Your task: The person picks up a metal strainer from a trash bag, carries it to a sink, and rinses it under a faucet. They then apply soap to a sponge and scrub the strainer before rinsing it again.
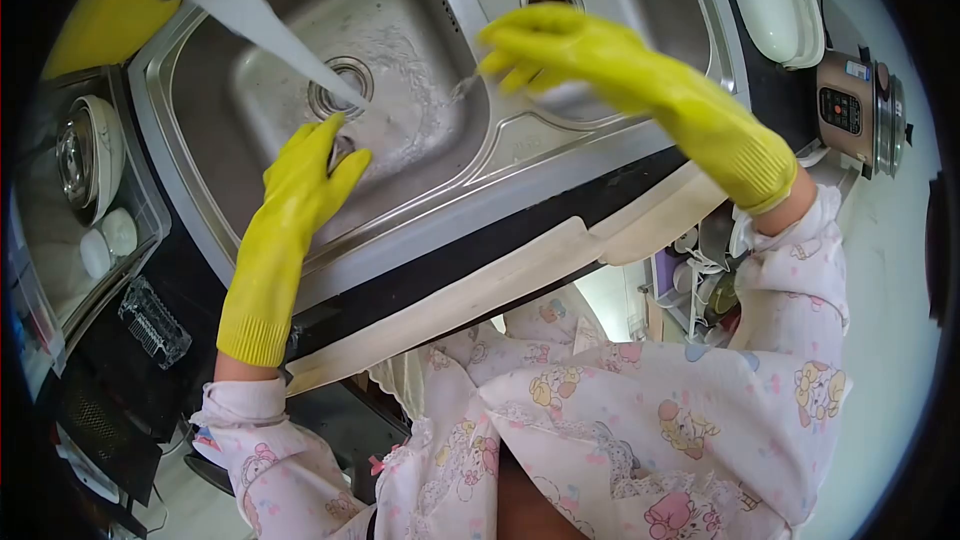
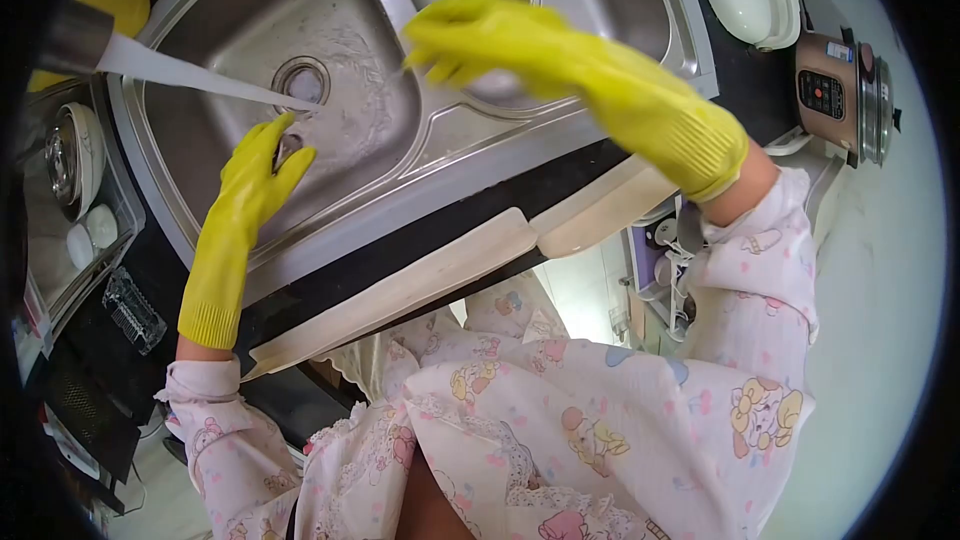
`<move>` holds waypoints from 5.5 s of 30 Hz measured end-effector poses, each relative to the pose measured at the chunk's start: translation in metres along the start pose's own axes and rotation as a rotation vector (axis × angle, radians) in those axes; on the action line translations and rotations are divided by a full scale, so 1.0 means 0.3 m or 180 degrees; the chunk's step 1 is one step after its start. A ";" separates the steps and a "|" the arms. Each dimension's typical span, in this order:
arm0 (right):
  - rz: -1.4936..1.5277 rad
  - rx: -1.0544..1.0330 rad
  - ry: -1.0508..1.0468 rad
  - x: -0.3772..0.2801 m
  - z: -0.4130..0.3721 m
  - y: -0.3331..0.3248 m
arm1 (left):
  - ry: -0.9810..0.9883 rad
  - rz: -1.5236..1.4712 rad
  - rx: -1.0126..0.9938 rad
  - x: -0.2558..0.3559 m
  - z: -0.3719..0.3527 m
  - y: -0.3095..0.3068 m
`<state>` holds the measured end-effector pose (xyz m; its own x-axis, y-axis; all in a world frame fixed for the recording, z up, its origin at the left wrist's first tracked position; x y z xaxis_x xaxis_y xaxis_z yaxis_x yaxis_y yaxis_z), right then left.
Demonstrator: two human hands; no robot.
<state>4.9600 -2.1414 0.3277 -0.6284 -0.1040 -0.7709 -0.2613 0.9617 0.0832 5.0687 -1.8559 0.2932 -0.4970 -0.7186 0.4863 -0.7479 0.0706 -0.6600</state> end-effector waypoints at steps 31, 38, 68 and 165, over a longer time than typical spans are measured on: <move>-0.3138 0.0665 0.0824 0.611 0.405 -0.526 | -0.0409 -0.0953 0.0975 -0.069 -0.209 0.153; -0.1624 -0.0292 -0.0199 0.532 0.349 -0.666 | -0.0430 -0.1093 0.1209 -0.056 -0.205 0.151; -0.1888 0.0180 0.0725 0.642 0.469 -0.750 | -0.0532 -0.0879 0.1249 -0.038 -0.195 0.126; 0.1418 0.1536 0.0318 0.614 0.480 -0.500 | -0.0104 -0.1406 0.0489 0.651 -0.346 -0.661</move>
<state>4.9889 -2.2682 0.0822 -0.6715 0.3291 -0.6639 0.3820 0.9215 0.0704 5.0742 -1.9385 0.5785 -0.1297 -0.6784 0.7232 -0.8097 -0.3486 -0.4722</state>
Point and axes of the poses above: each hand's wrist, its own z-axis towards the middle knuckle, its own y-axis out of the palm, x = y × z, the point moved 3 cm from there along z, towards the middle knuckle, and after that the axes turned 13 degrees about -x, right-handed, at the moved point
